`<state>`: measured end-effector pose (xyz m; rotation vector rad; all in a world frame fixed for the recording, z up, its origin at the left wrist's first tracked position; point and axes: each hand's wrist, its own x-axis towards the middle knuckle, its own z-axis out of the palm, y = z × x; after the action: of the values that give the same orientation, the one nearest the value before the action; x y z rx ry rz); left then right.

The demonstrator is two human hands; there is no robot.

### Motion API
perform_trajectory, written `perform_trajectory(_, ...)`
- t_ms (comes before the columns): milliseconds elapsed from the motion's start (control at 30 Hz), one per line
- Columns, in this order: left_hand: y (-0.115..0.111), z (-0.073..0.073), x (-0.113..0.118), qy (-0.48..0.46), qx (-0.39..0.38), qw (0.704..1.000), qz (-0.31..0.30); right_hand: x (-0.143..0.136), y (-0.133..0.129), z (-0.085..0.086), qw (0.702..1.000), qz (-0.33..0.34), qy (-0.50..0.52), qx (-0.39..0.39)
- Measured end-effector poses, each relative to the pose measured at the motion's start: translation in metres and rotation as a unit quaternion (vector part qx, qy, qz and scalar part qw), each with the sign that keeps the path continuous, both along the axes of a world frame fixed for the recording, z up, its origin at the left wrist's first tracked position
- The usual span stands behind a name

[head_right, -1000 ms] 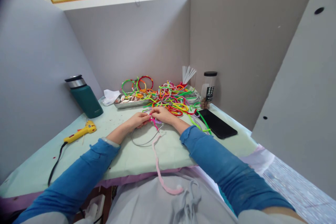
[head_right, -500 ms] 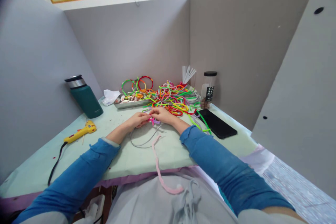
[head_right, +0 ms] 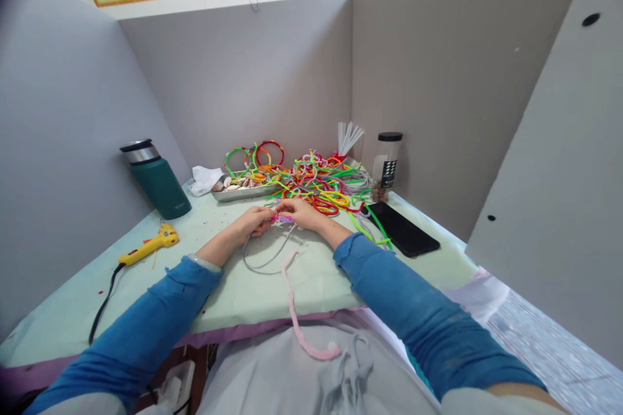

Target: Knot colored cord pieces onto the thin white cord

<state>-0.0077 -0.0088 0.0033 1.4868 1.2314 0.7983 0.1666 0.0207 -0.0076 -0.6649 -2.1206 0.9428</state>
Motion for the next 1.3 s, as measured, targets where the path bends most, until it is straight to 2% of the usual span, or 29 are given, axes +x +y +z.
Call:
perform_trajectory(333,0.001,-0.001,-0.001,-0.026,0.002,1.0,-0.009,-0.001,0.01,-0.009,0.997,0.047,0.028,-0.054)
perform_trajectory(633,-0.003,0.004,0.003,-0.036,0.019,0.999,0.009,0.001,0.01,-0.008,0.999,0.015,-0.021,0.019)
perform_trajectory(967,-0.004,0.004,0.002,-0.061,0.035,0.997,0.025,0.002,0.01,-0.008,0.998,0.026,-0.045,0.043)
perform_trajectory(1300,-0.005,0.005,0.002,-0.067,0.055,0.996,0.006,0.002,0.009,-0.008,0.997,0.032,-0.056,0.029)
